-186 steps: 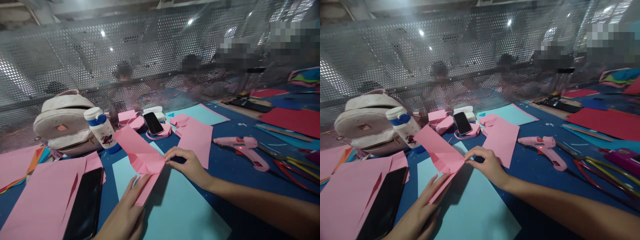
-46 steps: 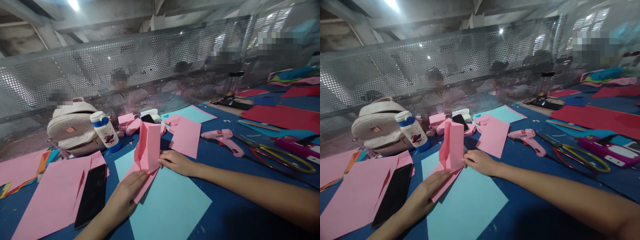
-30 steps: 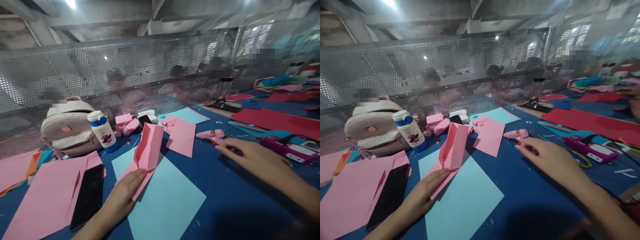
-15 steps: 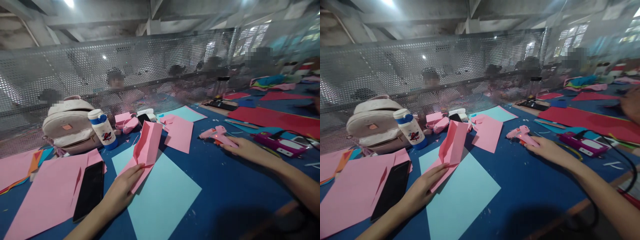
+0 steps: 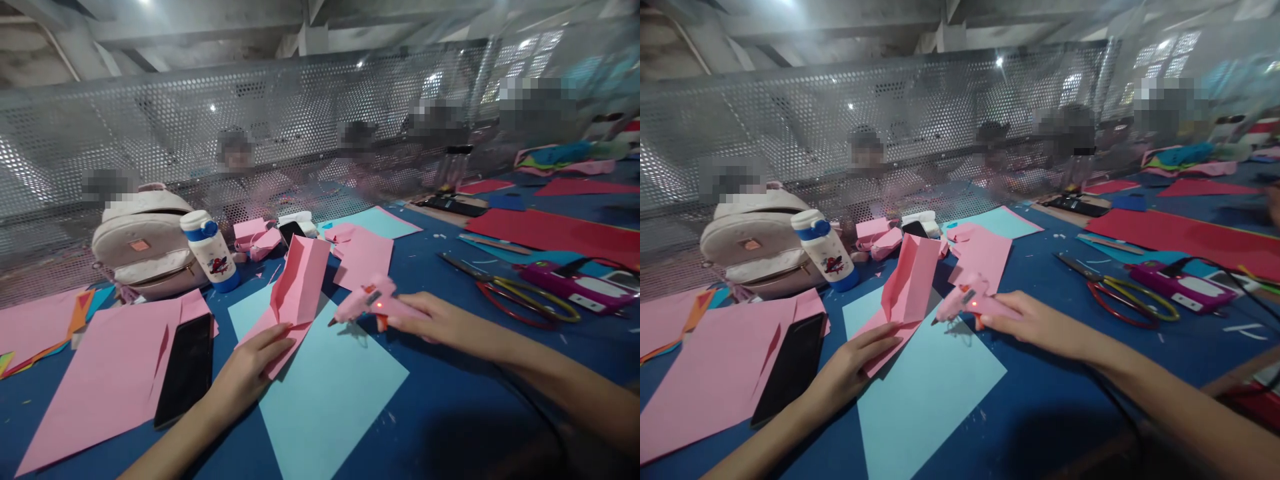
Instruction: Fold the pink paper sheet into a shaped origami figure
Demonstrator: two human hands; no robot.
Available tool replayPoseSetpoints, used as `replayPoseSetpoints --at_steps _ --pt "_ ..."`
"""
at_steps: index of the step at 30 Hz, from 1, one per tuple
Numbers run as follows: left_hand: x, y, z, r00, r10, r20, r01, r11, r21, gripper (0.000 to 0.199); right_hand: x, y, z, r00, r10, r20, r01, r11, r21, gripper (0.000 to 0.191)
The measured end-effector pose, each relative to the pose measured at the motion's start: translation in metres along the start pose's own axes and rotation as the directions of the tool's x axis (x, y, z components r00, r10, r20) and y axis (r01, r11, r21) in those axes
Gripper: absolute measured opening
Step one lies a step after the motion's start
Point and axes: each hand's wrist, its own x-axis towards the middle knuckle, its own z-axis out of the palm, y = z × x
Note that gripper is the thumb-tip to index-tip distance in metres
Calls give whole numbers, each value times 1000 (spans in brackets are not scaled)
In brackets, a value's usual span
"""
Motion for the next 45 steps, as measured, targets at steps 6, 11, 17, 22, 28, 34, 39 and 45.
replayPoseSetpoints --at_steps 6,11,17,22,28,34,39,45 --pt "2 4 -5 999 16 32 -16 1000 -22 55 38 -4 19 979 -56 194 58 998 -6 61" --pt "4 4 -7 999 44 21 -42 998 -55 49 53 3 28 958 -105 267 94 994 55 57" --pt "5 4 -8 999 42 30 -42 999 -7 47 56 10 32 969 -90 229 76 995 71 58" --pt "6 5 -9 999 32 43 -32 999 -1 48 55 13 32 978 -66 196 70 997 -15 57" --pt "6 5 -9 999 13 53 -13 1000 -14 46 54 14 32 986 -43 161 61 993 -104 58" --pt "6 6 -11 998 22 59 -21 1000 -6 46 51 13 31 989 -33 146 46 995 -85 60" --pt "6 5 -12 998 5 55 0 997 -81 45 50 13 32 986 -40 160 55 995 -89 61" --pt "6 3 -11 999 -6 35 11 989 -150 43 49 10 33 987 -42 152 53 996 -66 62"
